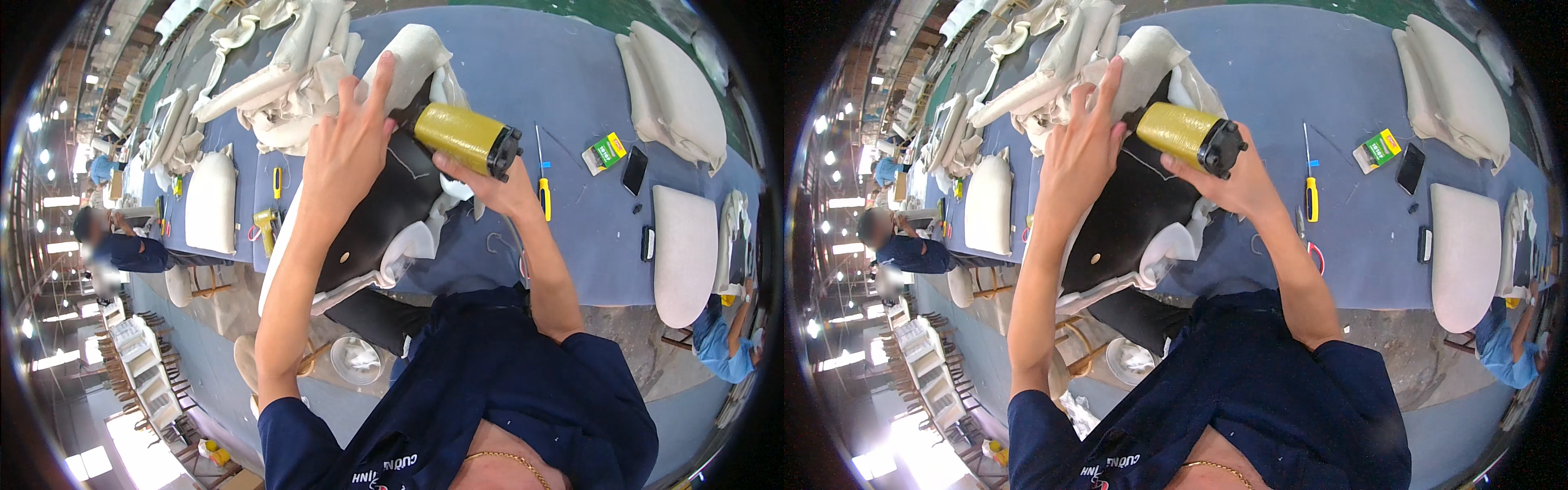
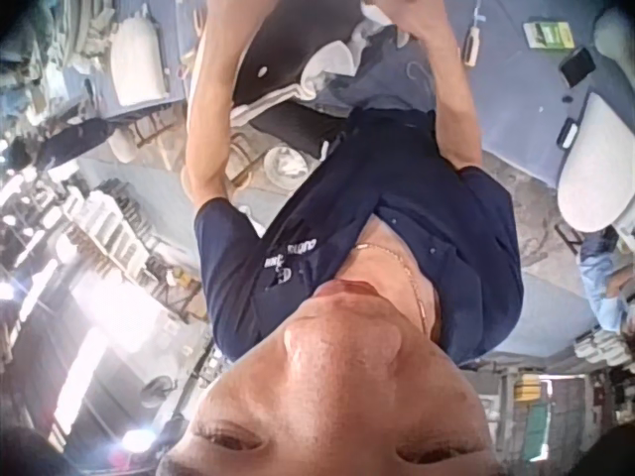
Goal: The person is upholstering a chair seat by hand. They wrap a piece of fabric around a foam cushion, pull it tight, and secure it to the underside of the seat frame using a staple gun. They also use scissors to trim excess fabric and a screwdriver to adjust the cushion.
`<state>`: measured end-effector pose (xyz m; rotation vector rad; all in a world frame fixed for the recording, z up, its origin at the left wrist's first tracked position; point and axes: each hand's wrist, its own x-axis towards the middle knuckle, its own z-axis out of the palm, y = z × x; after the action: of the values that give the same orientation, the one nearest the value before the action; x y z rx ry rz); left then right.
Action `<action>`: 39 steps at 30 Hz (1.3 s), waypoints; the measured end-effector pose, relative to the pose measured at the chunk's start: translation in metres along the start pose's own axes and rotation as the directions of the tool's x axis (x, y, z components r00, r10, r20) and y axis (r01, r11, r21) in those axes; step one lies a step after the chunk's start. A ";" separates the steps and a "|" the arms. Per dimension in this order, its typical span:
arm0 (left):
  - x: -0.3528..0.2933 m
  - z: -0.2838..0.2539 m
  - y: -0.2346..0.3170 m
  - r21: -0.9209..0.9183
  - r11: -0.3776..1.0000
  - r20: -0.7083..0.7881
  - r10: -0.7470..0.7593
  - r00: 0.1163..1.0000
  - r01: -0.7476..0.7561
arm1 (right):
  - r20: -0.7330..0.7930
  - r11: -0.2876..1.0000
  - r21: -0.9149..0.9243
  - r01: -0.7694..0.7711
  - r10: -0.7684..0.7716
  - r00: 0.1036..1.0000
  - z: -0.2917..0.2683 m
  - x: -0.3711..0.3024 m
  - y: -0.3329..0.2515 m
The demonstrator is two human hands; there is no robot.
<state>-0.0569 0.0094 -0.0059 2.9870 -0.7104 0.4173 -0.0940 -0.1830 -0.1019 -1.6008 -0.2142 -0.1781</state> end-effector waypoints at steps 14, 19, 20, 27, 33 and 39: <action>-0.006 -0.015 0.008 -0.149 0.984 0.108 0.117 0.987 -0.100 | 0.033 0.952 -0.299 0.067 -0.059 0.998 -0.011 -0.015 -0.003; 0.002 -0.019 -0.043 -0.551 0.813 0.152 0.319 0.936 -0.187 | -0.077 1.000 -0.020 0.015 -0.017 0.997 -0.004 -0.023 -0.003; 0.004 -0.022 -0.045 -0.676 0.737 0.224 0.198 0.954 0.006 | -0.095 1.000 -0.022 -0.002 0.000 0.995 -0.007 -0.028 -0.003; 0.010 0.000 -0.046 -0.697 0.517 0.480 -0.177 0.859 0.496 | -0.112 0.954 -0.224 0.199 -0.228 0.967 0.017 -0.057 0.022; -0.017 -0.004 -0.040 -0.434 0.850 0.201 -0.230 0.952 0.297 | -0.129 0.963 -0.157 0.221 -0.241 0.962 0.044 -0.049 0.024; -0.034 0.000 -0.017 0.046 0.993 -0.053 -0.104 0.993 0.107 | -0.030 1.000 -0.014 0.020 -0.021 0.999 0.036 -0.025 0.018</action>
<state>-0.0781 0.0390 -0.0146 3.0292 -0.5432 0.5095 -0.1146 -0.1487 -0.1267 -1.6094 -0.2070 -0.2196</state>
